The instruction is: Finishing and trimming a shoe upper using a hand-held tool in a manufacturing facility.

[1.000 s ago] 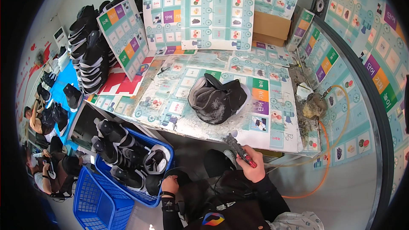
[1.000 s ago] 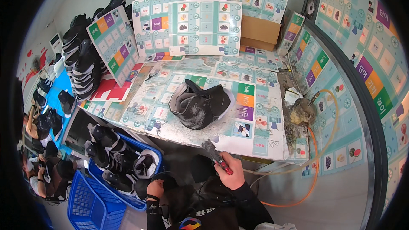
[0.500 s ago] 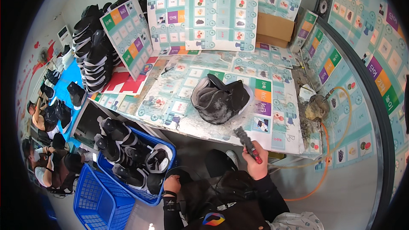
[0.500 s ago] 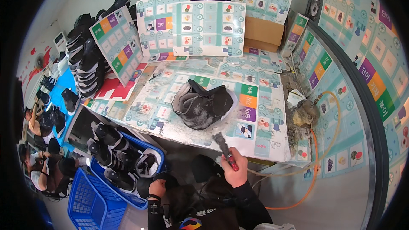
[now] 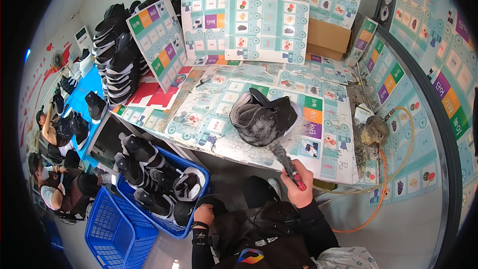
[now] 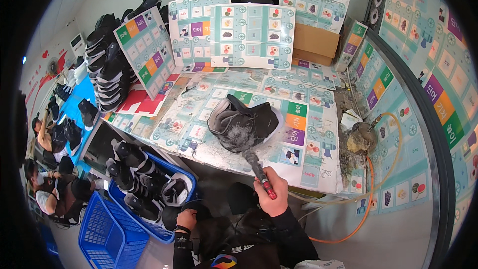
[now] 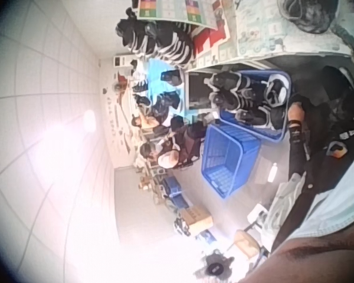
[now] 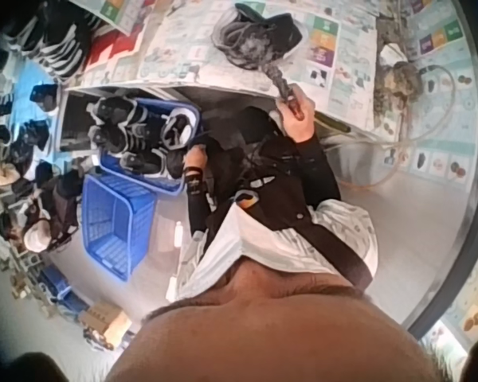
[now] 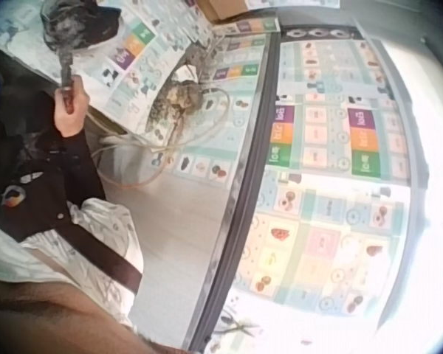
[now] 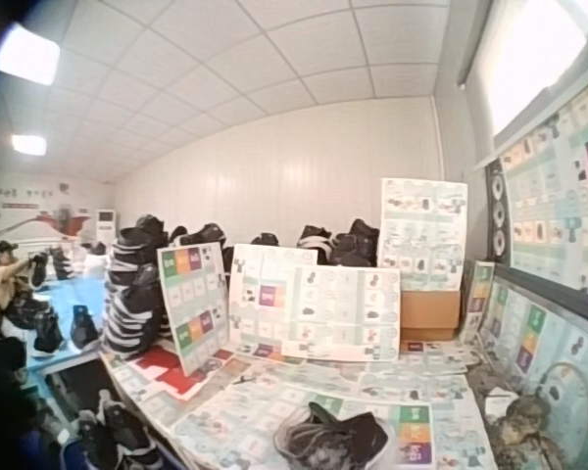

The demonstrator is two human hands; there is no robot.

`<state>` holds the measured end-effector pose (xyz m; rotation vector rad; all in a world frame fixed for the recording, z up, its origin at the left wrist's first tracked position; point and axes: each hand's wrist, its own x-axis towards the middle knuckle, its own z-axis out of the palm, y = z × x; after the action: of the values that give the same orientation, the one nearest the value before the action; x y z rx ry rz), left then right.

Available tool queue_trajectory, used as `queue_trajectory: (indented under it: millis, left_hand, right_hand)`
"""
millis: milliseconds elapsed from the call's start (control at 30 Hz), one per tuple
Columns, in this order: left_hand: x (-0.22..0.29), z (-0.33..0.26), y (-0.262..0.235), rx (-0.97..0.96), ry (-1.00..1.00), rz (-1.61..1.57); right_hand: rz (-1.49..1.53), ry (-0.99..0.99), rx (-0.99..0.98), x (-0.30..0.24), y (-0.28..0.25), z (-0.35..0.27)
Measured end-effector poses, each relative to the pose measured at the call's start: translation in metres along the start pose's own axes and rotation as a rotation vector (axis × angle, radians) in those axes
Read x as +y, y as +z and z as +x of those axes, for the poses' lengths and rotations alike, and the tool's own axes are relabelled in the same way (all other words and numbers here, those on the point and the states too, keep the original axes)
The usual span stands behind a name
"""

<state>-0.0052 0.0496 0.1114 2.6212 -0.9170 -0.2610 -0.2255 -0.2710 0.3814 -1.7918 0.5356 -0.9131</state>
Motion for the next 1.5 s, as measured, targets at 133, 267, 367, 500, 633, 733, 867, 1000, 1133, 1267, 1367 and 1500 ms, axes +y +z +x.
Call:
queue_trajectory:
  millis: [133,267,367,500,633,733,867,1000,1133,1267,1367,1500]
  left_hand:
    - [0.007,0.007,-0.002,-0.010,-0.008,-0.013]
    - [0.006,0.011,-0.009,0.002,-0.024,0.002]
    - [-0.014,0.001,-0.016,-0.133,-0.115,0.003]
    - [-0.026,0.040,-0.038,-0.158,0.308,0.006]
    - [0.101,0.113,-0.204,0.322,0.345,-0.237]
    - [0.192,0.156,-0.299,0.434,0.491,-0.182]
    - [0.290,0.256,-0.301,0.526,0.884,0.111]
    - [0.321,0.319,-0.267,0.307,0.980,0.355]
    - [0.344,0.342,-0.267,-0.001,0.969,0.387]
    - [0.334,0.325,-0.311,0.394,1.020,0.222]
    - [0.295,0.235,-0.403,0.551,0.744,0.096]
    - [0.198,0.115,-0.452,0.615,0.361,-0.086]
  right_hand:
    - [0.045,-0.023,0.082,0.005,-0.001,0.008]
    - [-0.026,-0.083,-0.026,0.001,0.002,0.014]
    - [-0.116,-0.105,0.300,0.035,0.020,-0.006]
    - [0.239,0.005,0.081,0.133,-0.044,0.005]
    - [-0.643,0.056,0.074,0.066,-0.095,0.026]
    - [-0.992,0.257,0.024,0.115,-0.126,0.044]
    - [-1.184,0.333,0.021,0.241,-0.202,0.084]
    - [-1.256,0.171,0.036,0.096,-0.140,0.044]
    - [-1.220,0.218,0.036,0.078,-0.138,0.020]
    - [-1.027,0.013,0.102,0.056,-0.137,0.009]
    - [-0.821,-0.144,0.088,0.045,-0.127,0.008]
    - [-0.506,-0.183,-0.080,0.028,-0.079,0.006]
